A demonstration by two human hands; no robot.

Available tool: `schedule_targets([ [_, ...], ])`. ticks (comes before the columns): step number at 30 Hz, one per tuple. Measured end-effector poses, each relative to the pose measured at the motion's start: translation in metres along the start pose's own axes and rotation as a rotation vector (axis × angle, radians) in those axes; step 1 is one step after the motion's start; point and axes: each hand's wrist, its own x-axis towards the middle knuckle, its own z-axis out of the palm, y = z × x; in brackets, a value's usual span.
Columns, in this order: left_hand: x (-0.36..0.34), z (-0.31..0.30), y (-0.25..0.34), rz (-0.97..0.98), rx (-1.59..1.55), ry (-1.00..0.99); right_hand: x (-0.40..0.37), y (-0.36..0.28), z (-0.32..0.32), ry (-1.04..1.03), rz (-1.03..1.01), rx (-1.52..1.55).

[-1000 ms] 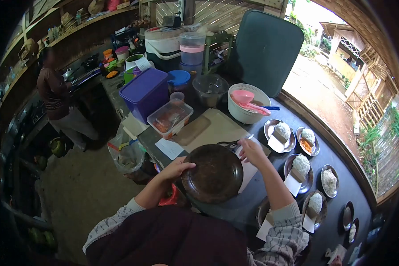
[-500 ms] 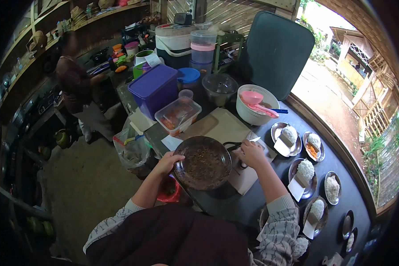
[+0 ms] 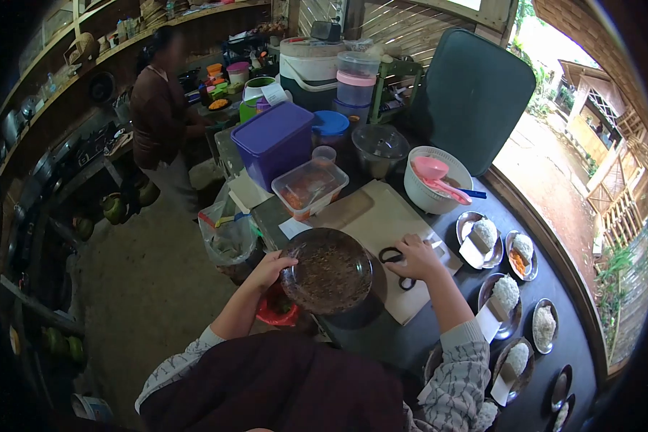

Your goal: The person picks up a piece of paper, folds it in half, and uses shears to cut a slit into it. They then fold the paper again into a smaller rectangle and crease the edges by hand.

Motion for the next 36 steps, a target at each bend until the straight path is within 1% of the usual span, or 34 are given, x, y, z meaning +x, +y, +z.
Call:
schedule_targets([
  [2, 0.0, -0.009, -0.007, 0.015, -0.005, 0.006, 0.0, 0.006, 0.0, -0.104, 0.051, 0.284],
  [3, 0.0, -0.011, -0.007, 0.031, -0.01, 0.007, 0.004, 0.009, 0.002, -0.137, 0.119, 0.292],
  [4, -0.001, -0.011, -0.007, 0.031, -0.012, 0.011, 0.007, 0.009, 0.006, -0.139, 0.114, 0.292],
  [6, -0.004, -0.009, -0.005, 0.076, -0.065, 0.064, 0.012, 0.006, 0.01, -0.105, 0.228, 0.284],
  [7, -0.003, -0.011, -0.007, 0.076, -0.065, 0.067, 0.013, 0.001, 0.01, -0.085, 0.171, 0.184],
  [8, 0.0, -0.013, -0.011, 0.089, -0.058, 0.067, 0.016, -0.003, 0.013, -0.084, 0.169, 0.185],
  [10, -0.001, -0.013, -0.01, 0.102, -0.051, 0.069, 0.022, -0.007, 0.022, 0.085, 0.111, 0.13],
  [14, 0.001, -0.014, -0.013, 0.086, -0.063, 0.056, 0.036, 0.001, 0.031, 0.006, 0.093, 0.147],
  [16, 0.001, -0.01, -0.012, 0.087, -0.083, 0.048, 0.042, -0.005, 0.028, -0.122, 0.144, 0.122],
  [17, 0.0, -0.009, -0.01, 0.076, -0.077, 0.052, 0.044, -0.008, 0.026, -0.122, 0.147, 0.12],
  [19, 0.0, -0.005, -0.009, 0.067, -0.073, 0.054, 0.048, -0.015, 0.022, -0.211, 0.185, 0.089],
  [22, 0.002, 0.0, -0.01, 0.101, -0.085, 0.035, 0.05, -0.023, 0.017, -0.23, 0.238, 0.067],
  [30, 0.004, 0.004, -0.014, 0.008, -0.087, -0.012, 0.052, -0.025, 0.034, -0.147, 0.325, 0.021],
  [34, 0.0, 0.008, -0.011, 0.006, -0.068, 0.011, 0.052, -0.028, 0.036, -0.101, 0.377, 0.023],
  [35, -0.001, 0.008, -0.011, 0.002, -0.052, 0.015, 0.052, -0.029, 0.034, -0.1, 0.377, 0.022],
  [36, -0.001, 0.008, -0.011, -0.003, -0.036, 0.019, 0.052, -0.036, 0.022, -0.144, 0.392, 0.035],
])
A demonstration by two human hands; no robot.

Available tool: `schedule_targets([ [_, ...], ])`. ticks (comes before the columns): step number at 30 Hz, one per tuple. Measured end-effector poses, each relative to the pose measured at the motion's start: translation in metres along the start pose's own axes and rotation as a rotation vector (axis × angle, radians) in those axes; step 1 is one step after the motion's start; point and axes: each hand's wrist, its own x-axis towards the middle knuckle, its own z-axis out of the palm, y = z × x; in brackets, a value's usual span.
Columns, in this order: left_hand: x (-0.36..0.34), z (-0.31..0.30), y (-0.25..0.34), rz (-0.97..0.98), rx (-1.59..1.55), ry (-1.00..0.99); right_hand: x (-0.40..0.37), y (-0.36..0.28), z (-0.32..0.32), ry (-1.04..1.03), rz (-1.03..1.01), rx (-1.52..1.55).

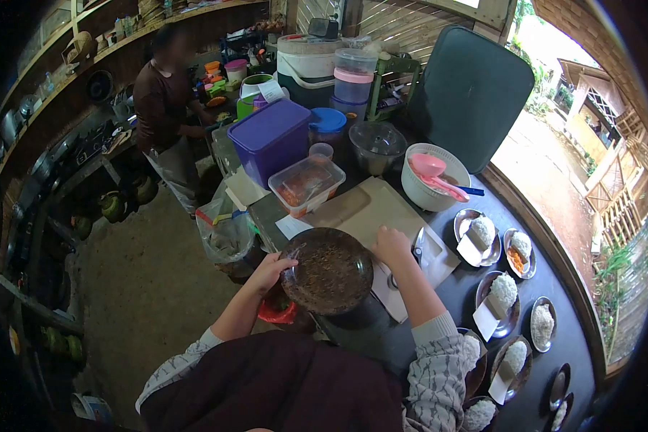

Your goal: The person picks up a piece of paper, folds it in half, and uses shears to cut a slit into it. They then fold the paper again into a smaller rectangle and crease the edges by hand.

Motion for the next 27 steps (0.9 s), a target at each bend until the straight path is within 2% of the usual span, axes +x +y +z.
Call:
schedule_targets([
  [5, 0.0, 0.004, -0.003, 0.031, -0.033, 0.014, -0.005, 0.002, -0.002, -0.043, -0.024, 0.012],
  [8, -0.001, 0.007, -0.001, 0.023, -0.017, 0.017, -0.005, 0.003, 0.008, -0.027, 0.017, 0.041],
  [10, -0.004, 0.011, 0.003, 0.02, -0.007, 0.018, -0.006, 0.004, 0.013, 0.084, 0.008, 0.093],
  [23, -0.004, 0.009, 0.001, 0.001, 0.004, 0.011, 0.001, 0.01, 0.027, 0.115, 0.025, 0.093],
  [27, -0.005, 0.01, 0.004, 0.0, -0.015, 0.029, -0.003, 0.001, 0.012, -0.019, 0.03, 0.071],
])
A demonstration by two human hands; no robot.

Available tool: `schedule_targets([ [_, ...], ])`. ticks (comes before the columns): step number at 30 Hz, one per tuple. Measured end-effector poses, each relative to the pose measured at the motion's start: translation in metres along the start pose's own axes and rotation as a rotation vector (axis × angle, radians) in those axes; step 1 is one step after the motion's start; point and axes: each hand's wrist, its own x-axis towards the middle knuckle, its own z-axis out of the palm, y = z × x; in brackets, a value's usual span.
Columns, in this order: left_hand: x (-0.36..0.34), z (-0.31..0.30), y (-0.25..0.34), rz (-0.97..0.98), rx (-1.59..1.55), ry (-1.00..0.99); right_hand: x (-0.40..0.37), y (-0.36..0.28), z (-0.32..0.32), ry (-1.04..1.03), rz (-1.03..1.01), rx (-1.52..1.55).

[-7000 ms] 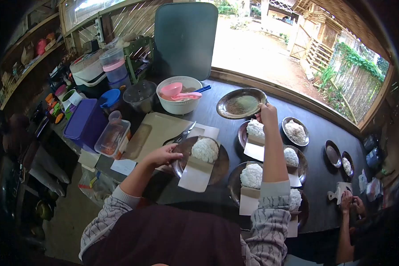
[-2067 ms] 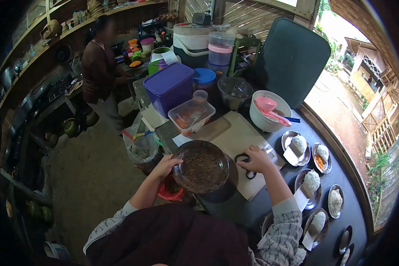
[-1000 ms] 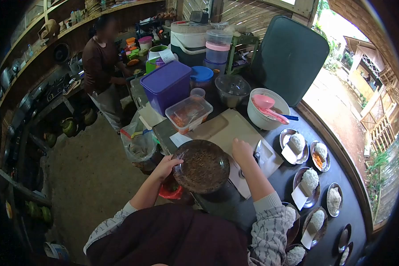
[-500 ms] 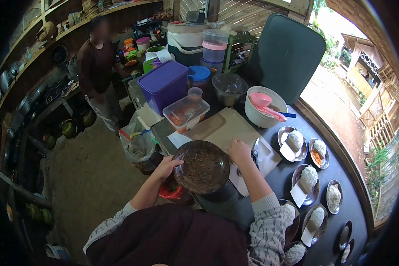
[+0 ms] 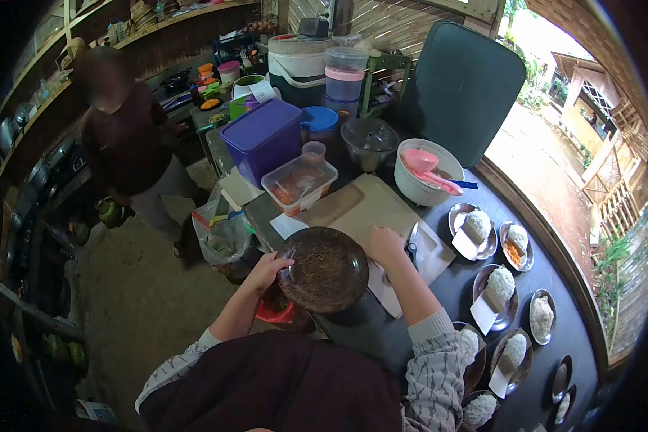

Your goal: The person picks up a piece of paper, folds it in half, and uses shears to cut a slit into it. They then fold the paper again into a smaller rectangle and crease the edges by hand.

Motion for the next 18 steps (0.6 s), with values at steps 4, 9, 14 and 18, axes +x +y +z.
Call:
schedule_targets([
  [4, 0.005, -0.007, -0.005, 0.02, -0.011, -0.004, 0.0, 0.002, -0.003, -0.126, -0.042, 0.02],
  [9, 0.006, -0.009, -0.003, -0.01, 0.029, -0.024, -0.006, -0.004, -0.007, -0.127, -0.067, 0.021],
  [14, 0.005, -0.005, -0.004, 0.01, 0.039, -0.014, -0.004, -0.005, -0.003, -0.05, -0.021, -0.073],
  [18, 0.012, -0.004, -0.012, 0.048, -0.02, -0.061, 0.001, 0.01, -0.013, 0.261, 0.098, 0.243],
])
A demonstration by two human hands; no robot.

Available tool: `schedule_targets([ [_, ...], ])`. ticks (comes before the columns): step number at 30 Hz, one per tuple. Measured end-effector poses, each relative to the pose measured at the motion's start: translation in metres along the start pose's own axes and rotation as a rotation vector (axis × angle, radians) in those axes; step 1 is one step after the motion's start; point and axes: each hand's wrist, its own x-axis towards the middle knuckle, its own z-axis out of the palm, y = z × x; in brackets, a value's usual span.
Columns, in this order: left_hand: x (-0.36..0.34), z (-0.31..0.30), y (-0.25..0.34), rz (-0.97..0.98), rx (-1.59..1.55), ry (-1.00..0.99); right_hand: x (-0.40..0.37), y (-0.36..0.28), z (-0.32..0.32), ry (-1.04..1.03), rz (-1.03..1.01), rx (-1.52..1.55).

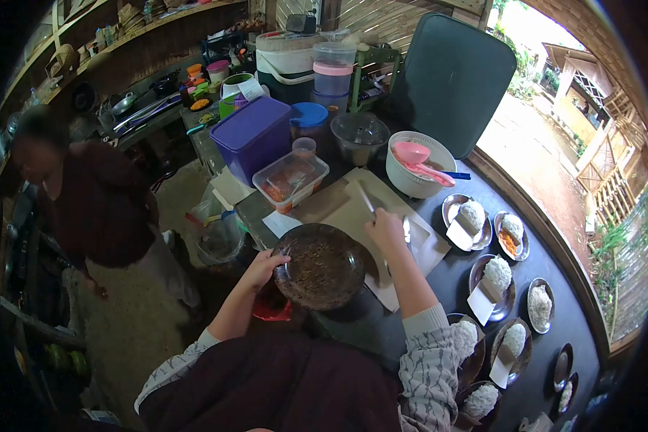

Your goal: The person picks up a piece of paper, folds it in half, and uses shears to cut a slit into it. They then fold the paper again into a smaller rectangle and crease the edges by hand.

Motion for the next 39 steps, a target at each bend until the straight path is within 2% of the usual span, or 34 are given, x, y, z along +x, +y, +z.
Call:
schedule_targets([
  [2, 0.002, 0.002, 0.002, -0.005, 0.022, 0.005, 0.002, 0.003, -0.015, 0.151, 0.022, 0.207],
  [9, 0.019, 0.02, 0.01, -0.057, 0.024, -0.024, 0.008, 0.027, -0.049, 0.39, 0.061, 0.321],
  [11, 0.036, 0.025, 0.002, -0.046, 0.022, -0.038, 0.007, 0.029, -0.059, 0.388, 0.093, 0.344],
  [13, 0.047, 0.035, 0.006, -0.042, 0.122, 0.028, 0.005, 0.03, -0.067, 0.409, 0.078, 0.435],
  [17, 0.061, 0.056, 0.014, -0.04, 0.077, 0.063, 0.005, 0.034, -0.078, 0.472, 0.059, 0.519],
  [19, 0.072, 0.062, 0.013, -0.008, 0.16, 0.053, -0.003, 0.02, -0.097, 0.439, 0.114, 0.459],
  [21, 0.082, 0.068, 0.013, 0.025, 0.204, 0.044, 0.003, 0.026, -0.098, 0.578, -0.076, 0.67],
  [23, 0.091, 0.073, 0.01, 0.059, 0.247, 0.037, -0.011, 0.003, -0.123, 0.51, -0.019, 0.694],
  [25, 0.101, 0.074, 0.006, 0.185, 0.381, 0.063, -0.018, -0.014, -0.136, 0.367, -0.078, 1.003],
  [26, 0.107, 0.071, 0.007, 0.186, 0.381, 0.064, -0.021, -0.023, -0.142, 0.367, -0.079, 1.004],
  [28, 0.114, 0.062, 0.013, 0.079, 0.845, 0.06, -0.028, -0.04, -0.149, 0.289, -0.155, 1.003],
  [29, 0.113, 0.059, 0.013, 0.078, 0.845, 0.068, -0.032, -0.05, -0.152, 0.284, -0.161, 1.007],
  [31, 0.106, 0.056, 0.015, -0.053, 0.413, -0.118, -0.038, -0.068, -0.154, 0.207, -0.174, 0.949],
  [35, 0.093, 0.045, 0.019, -0.177, 0.193, -0.108, -0.039, -0.095, -0.148, 0.033, -0.292, 1.047],
  [37, 0.076, 0.026, 0.024, 0.33, 0.572, -0.301, -0.043, -0.112, -0.147, 0.001, -0.338, 1.079],
  [38, 0.059, 0.015, 0.036, 0.084, 0.637, -0.287, -0.045, -0.118, -0.147, -0.057, -0.34, 1.104],
  [39, 0.038, 0.003, 0.035, 0.538, 0.64, -0.131, -0.044, -0.123, -0.145, -0.115, -0.341, 1.129],
])
